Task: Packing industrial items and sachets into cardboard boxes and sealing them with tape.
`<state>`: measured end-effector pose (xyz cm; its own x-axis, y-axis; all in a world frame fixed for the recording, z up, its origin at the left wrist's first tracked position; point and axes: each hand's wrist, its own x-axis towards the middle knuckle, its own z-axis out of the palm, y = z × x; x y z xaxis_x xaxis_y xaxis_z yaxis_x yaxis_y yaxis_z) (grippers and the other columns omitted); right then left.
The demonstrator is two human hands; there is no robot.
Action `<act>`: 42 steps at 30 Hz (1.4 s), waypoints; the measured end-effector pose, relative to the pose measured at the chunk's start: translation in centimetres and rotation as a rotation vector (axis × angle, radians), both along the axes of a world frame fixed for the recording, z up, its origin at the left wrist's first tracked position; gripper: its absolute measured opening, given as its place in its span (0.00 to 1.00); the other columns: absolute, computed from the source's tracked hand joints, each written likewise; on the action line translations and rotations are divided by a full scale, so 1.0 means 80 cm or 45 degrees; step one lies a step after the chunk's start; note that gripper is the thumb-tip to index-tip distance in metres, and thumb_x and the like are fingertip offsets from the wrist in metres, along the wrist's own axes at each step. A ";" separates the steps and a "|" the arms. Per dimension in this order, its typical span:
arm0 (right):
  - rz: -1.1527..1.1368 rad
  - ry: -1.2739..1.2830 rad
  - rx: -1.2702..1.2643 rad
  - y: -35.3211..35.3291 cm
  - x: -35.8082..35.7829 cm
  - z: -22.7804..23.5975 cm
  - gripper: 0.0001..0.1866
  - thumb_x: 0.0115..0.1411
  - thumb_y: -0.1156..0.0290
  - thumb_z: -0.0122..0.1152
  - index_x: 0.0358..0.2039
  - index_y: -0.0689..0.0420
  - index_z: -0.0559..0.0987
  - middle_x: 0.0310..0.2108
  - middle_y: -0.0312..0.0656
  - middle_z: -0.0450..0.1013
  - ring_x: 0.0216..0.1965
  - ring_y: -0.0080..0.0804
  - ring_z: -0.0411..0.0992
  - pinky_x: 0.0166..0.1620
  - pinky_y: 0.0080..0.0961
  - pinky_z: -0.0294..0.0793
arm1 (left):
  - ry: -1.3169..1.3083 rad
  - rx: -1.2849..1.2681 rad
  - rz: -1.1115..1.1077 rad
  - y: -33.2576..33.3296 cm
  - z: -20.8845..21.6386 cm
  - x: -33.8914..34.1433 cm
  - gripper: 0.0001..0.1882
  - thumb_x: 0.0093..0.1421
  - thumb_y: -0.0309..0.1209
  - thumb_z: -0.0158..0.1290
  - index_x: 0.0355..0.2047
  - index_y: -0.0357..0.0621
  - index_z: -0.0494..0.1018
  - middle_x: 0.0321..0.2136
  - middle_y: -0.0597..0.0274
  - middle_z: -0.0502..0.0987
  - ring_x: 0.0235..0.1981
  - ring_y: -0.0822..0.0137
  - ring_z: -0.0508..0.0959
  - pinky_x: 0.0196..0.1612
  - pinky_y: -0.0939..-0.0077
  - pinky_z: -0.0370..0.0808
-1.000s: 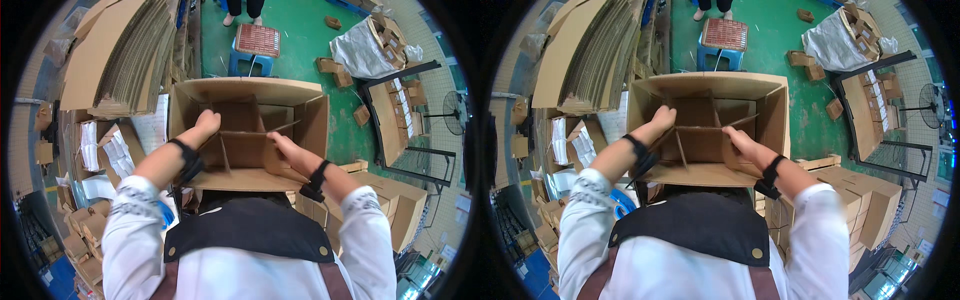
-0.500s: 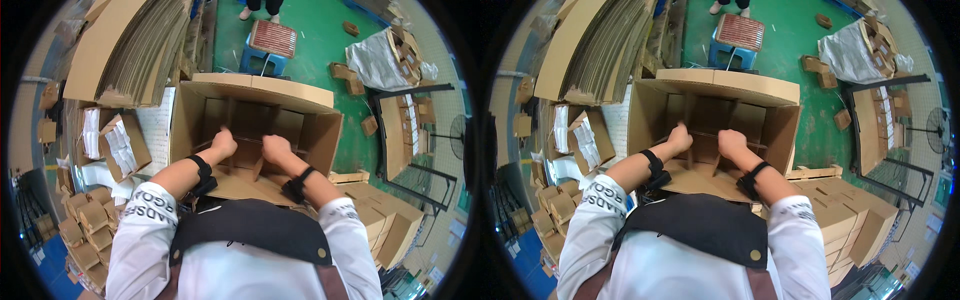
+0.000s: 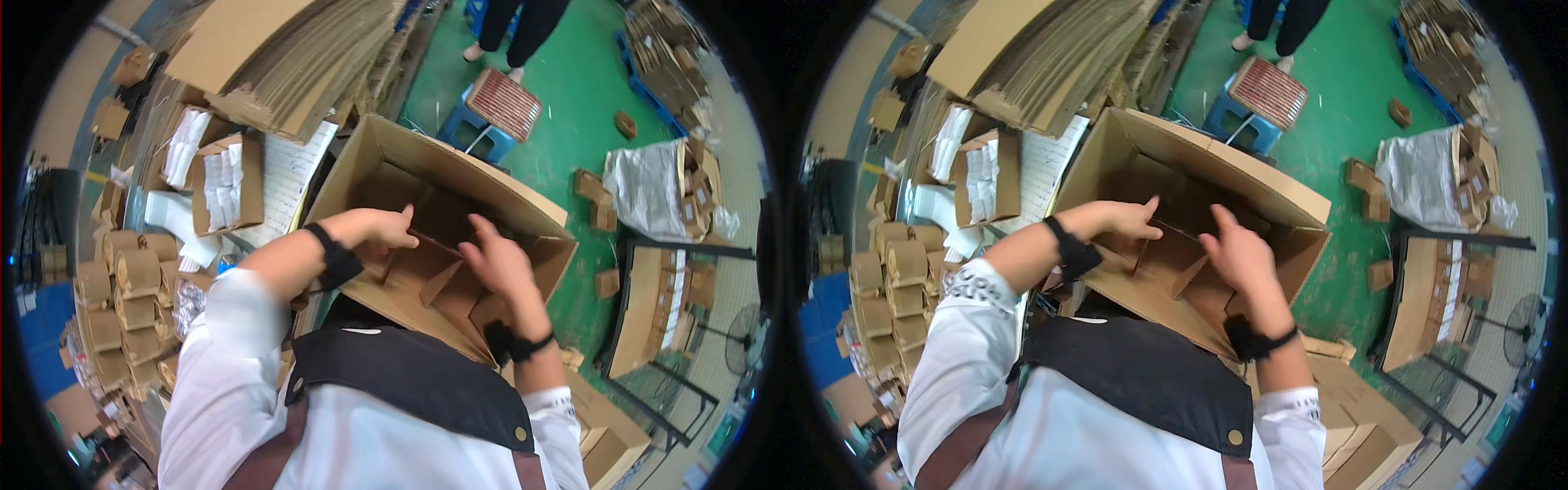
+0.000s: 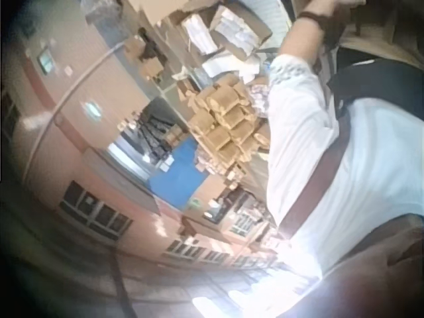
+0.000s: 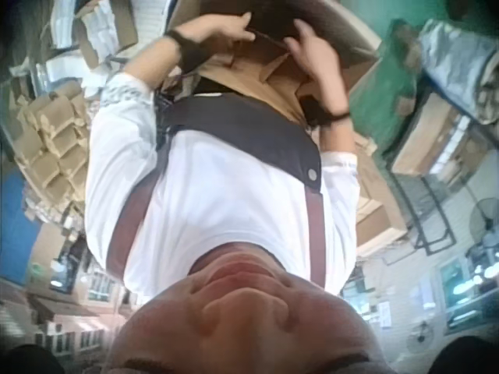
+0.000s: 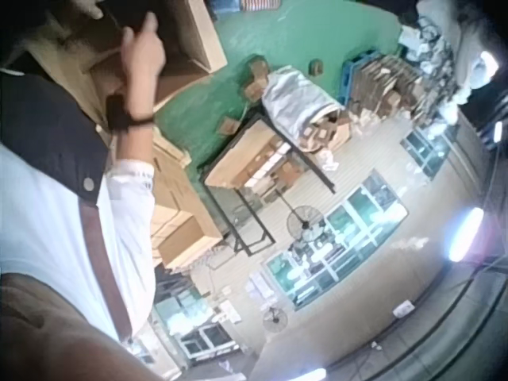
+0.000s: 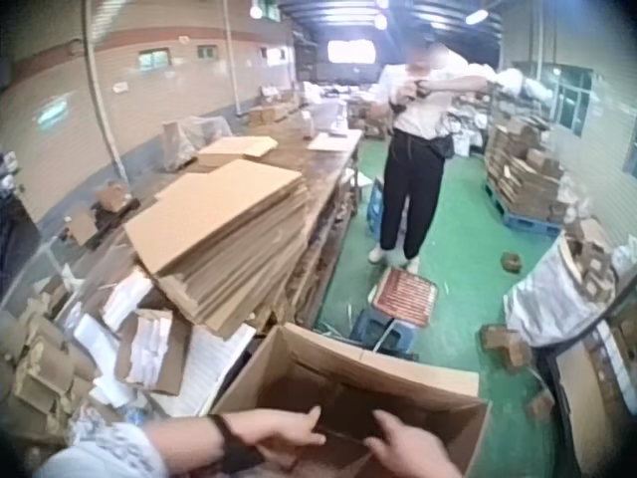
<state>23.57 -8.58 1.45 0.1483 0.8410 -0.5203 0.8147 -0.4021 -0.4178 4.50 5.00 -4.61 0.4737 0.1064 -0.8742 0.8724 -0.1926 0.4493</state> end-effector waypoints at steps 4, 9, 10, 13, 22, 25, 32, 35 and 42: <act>-0.304 -0.175 0.882 -0.091 0.078 0.060 0.36 0.53 0.67 0.66 0.58 0.68 0.62 0.57 0.58 0.64 0.59 0.50 0.62 0.61 0.36 0.59 | -0.437 0.190 -0.094 -0.028 0.133 -0.103 0.36 0.55 0.49 0.58 0.57 0.41 0.62 0.49 0.51 0.74 0.51 0.52 0.73 0.55 0.62 0.66; -0.791 0.366 0.586 -0.178 0.117 -0.087 0.38 0.55 0.76 0.60 0.63 0.69 0.53 0.58 0.52 0.59 0.56 0.34 0.60 0.59 0.27 0.58 | -0.502 1.532 -0.287 -0.135 0.055 -0.189 0.11 0.49 0.29 0.53 0.35 0.56 0.73 0.36 0.69 0.74 0.50 0.68 0.71 0.62 0.40 0.52; -0.657 0.376 0.717 -0.165 0.130 -0.097 0.32 0.56 0.81 0.52 0.61 0.67 0.57 0.53 0.49 0.64 0.51 0.32 0.65 0.55 0.28 0.64 | -0.471 1.596 -0.253 -0.135 0.048 -0.185 0.10 0.49 0.29 0.51 0.34 0.56 0.72 0.35 0.70 0.74 0.48 0.69 0.72 0.62 0.41 0.53; -0.580 0.815 0.718 -0.105 0.132 -0.059 0.27 0.58 0.84 0.42 0.60 0.66 0.58 0.51 0.46 0.67 0.50 0.32 0.67 0.53 0.28 0.66 | -0.430 1.637 -0.062 -0.149 0.064 -0.192 0.09 0.50 0.29 0.50 0.33 0.56 0.72 0.34 0.71 0.73 0.47 0.69 0.72 0.62 0.43 0.54; -0.037 -0.431 0.714 -0.060 0.133 -0.017 0.37 0.61 0.51 0.57 0.63 0.61 0.59 0.52 0.54 0.70 0.50 0.48 0.71 0.53 0.42 0.68 | -0.998 1.861 0.645 -0.204 0.090 -0.329 0.20 0.51 0.34 0.58 0.46 0.47 0.72 0.48 0.57 0.72 0.54 0.58 0.69 0.53 0.57 0.67; -0.327 0.149 0.681 -0.071 -0.047 0.154 0.29 0.64 0.59 0.54 0.56 0.70 0.65 0.51 0.56 0.70 0.49 0.45 0.72 0.51 0.39 0.72 | -0.470 2.041 1.669 -0.251 0.112 -0.515 0.17 0.47 0.25 0.61 0.40 0.40 0.73 0.40 0.51 0.74 0.45 0.52 0.73 0.46 0.63 0.71; 0.705 1.044 0.571 -0.005 -0.500 0.301 0.20 0.66 0.70 0.48 0.54 0.70 0.67 0.48 0.53 0.72 0.46 0.41 0.72 0.52 0.33 0.71 | 0.998 3.021 1.398 -0.351 0.250 -0.917 0.25 0.50 0.34 0.61 0.47 0.39 0.69 0.42 0.48 0.73 0.47 0.50 0.72 0.47 0.61 0.70; 1.759 1.120 0.581 0.059 -0.718 0.275 0.28 0.55 0.68 0.61 0.55 0.62 0.66 0.45 0.51 0.69 0.46 0.41 0.69 0.45 0.34 0.71 | 1.218 1.609 1.543 -0.334 0.248 -0.982 0.25 0.51 0.54 0.57 0.34 0.43 0.79 0.37 0.53 0.79 0.39 0.55 0.79 0.39 0.63 0.76; 1.812 0.041 0.775 0.069 -1.165 0.181 0.26 0.50 0.57 0.65 0.43 0.63 0.75 0.44 0.56 0.73 0.47 0.52 0.71 0.48 0.40 0.71 | 1.274 1.721 1.774 -0.252 0.247 -0.971 0.14 0.55 0.34 0.52 0.40 0.47 0.79 0.43 0.58 0.78 0.47 0.59 0.75 0.46 0.60 0.68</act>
<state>-69.66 -3.09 15.90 -0.9351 0.3515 -0.0461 0.3515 0.9024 -0.2492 -73.21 -15.15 15.18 -0.8662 0.4724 0.1628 0.4865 0.8717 0.0593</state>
